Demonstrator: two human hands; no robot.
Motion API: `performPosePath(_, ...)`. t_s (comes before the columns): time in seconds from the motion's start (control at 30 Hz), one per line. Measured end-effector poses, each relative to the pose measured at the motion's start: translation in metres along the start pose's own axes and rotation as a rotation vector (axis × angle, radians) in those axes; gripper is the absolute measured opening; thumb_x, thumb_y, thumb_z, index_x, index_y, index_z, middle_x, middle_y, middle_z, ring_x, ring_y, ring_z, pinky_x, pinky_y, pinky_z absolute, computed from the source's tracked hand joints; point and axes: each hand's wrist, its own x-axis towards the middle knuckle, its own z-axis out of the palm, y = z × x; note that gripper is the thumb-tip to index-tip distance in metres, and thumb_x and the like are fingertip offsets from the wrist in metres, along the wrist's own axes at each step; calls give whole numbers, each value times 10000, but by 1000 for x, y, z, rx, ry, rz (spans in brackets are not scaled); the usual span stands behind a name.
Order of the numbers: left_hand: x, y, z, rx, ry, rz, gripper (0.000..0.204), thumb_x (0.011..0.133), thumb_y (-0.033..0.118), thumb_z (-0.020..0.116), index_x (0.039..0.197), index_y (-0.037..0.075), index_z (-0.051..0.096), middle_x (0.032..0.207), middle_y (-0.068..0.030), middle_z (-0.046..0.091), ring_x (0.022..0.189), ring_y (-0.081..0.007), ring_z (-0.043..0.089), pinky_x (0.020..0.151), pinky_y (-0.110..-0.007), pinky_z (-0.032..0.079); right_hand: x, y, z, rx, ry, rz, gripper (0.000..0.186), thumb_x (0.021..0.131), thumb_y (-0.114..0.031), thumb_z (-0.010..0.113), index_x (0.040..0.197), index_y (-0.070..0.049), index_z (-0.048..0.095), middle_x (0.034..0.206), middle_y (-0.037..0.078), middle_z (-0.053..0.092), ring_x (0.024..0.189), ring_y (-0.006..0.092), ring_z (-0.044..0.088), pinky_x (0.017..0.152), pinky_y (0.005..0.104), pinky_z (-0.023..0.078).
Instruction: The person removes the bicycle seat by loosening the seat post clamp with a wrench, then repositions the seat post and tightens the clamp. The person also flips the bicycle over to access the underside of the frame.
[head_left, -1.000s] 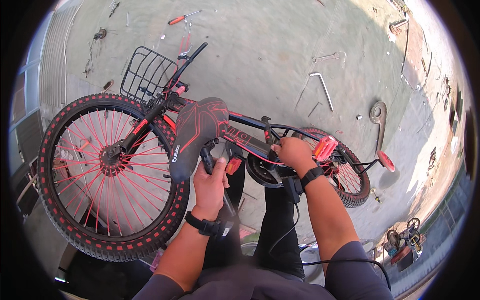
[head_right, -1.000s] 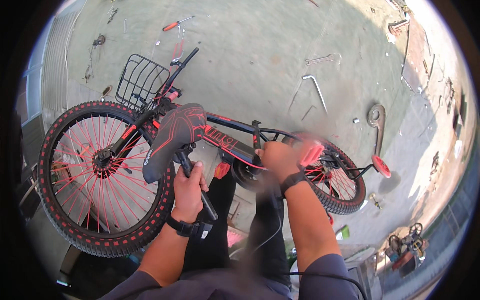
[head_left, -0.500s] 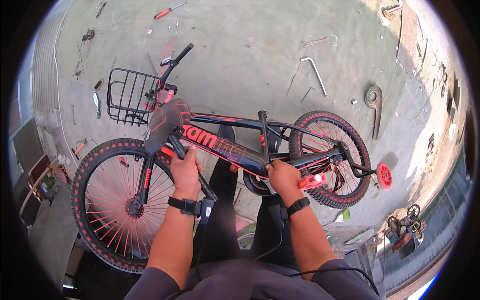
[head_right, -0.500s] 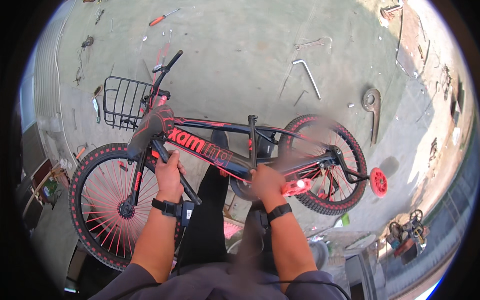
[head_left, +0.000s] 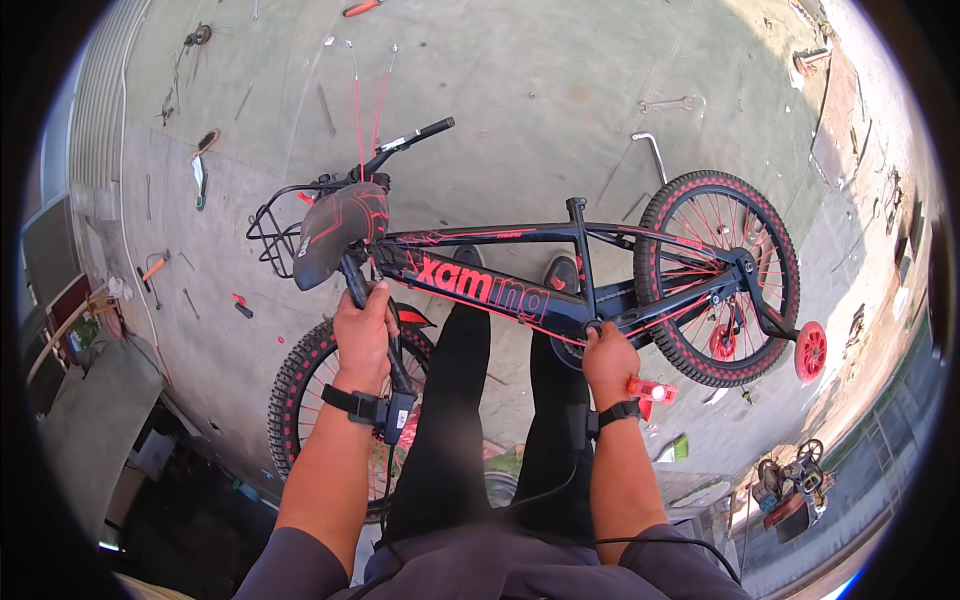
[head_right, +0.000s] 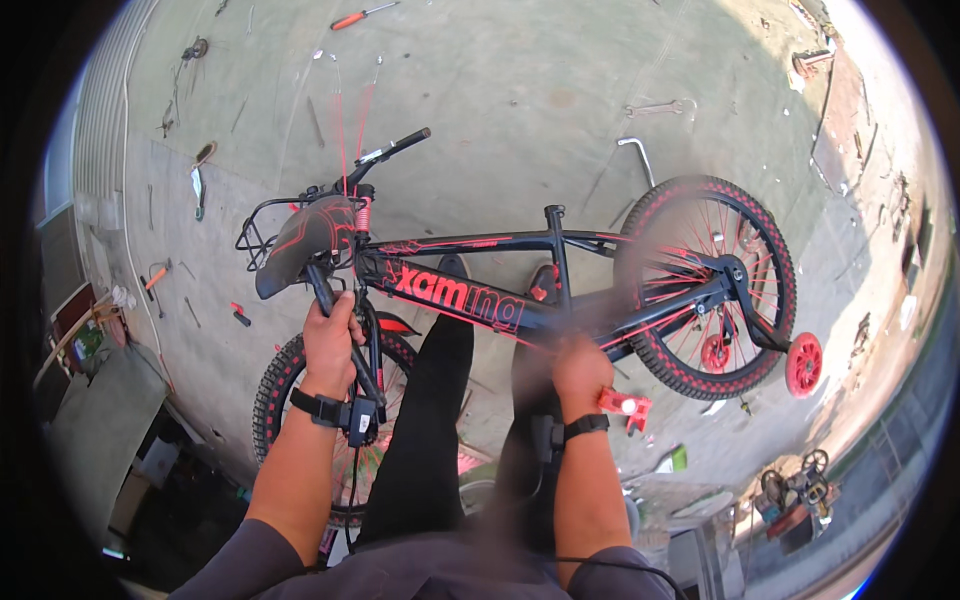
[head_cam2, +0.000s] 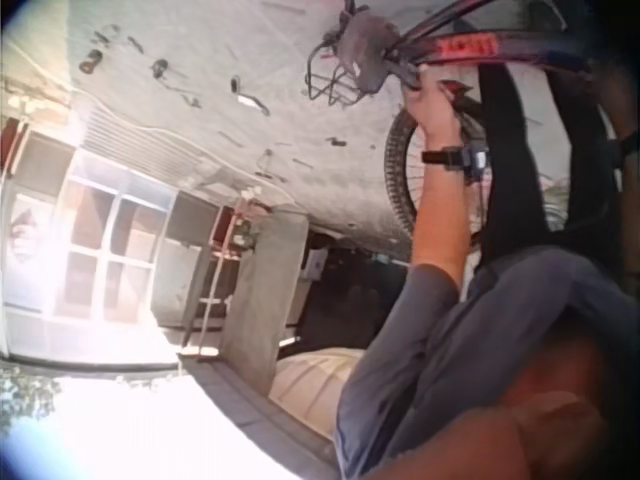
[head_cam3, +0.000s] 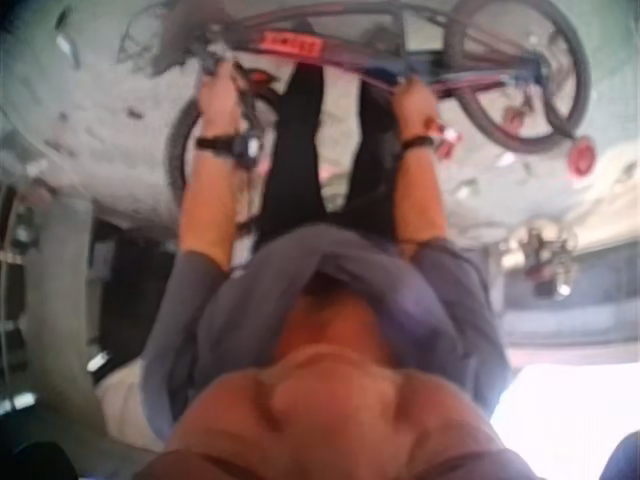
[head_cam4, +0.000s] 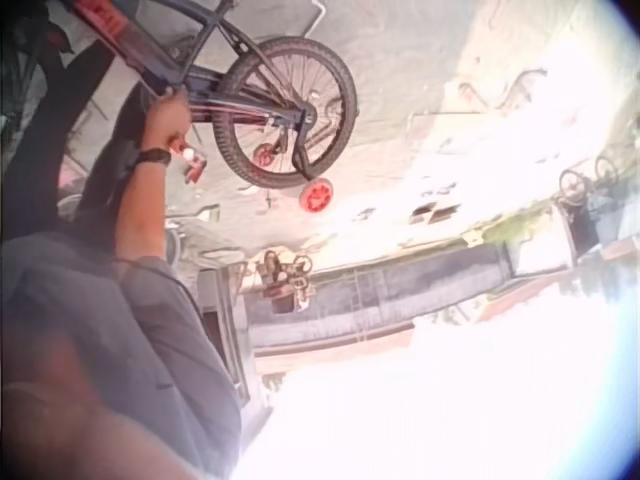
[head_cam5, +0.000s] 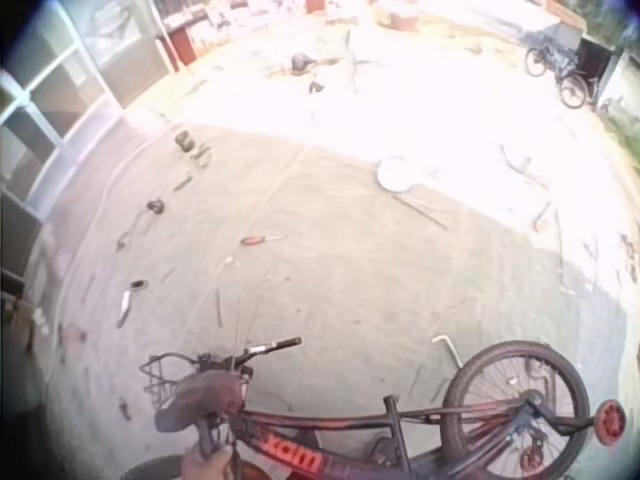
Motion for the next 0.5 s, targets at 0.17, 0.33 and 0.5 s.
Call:
performPosePath(0.17,0,-10,-6,-14,-55,-39,165,985,189,676,1002,59,576,653,16,511,497,-93,479,479,-268,423,22,-6,-3,-58,-38,28,318,985,-379,609,991,-68,676,948,164,738,896,379,717,749,474,568)
performPosePath(0.33,-15,-8,3,-26,-93,-66,152,993,191,677,973,64,596,626,25,513,481,-79,470,464,-244,407,26,-22,-29,-77,-76,-55,326,992,-384,599,983,-67,677,948,161,737,899,384,716,751,479,565)
performPosePath(0.5,11,-21,31,-68,-133,-101,154,1002,210,668,988,80,587,623,24,506,491,-82,476,463,-253,415,55,-22,-9,45,-67,-86,335,992,-394,597,1065,-79,687,1027,162,740,967,387,708,788,497,556)
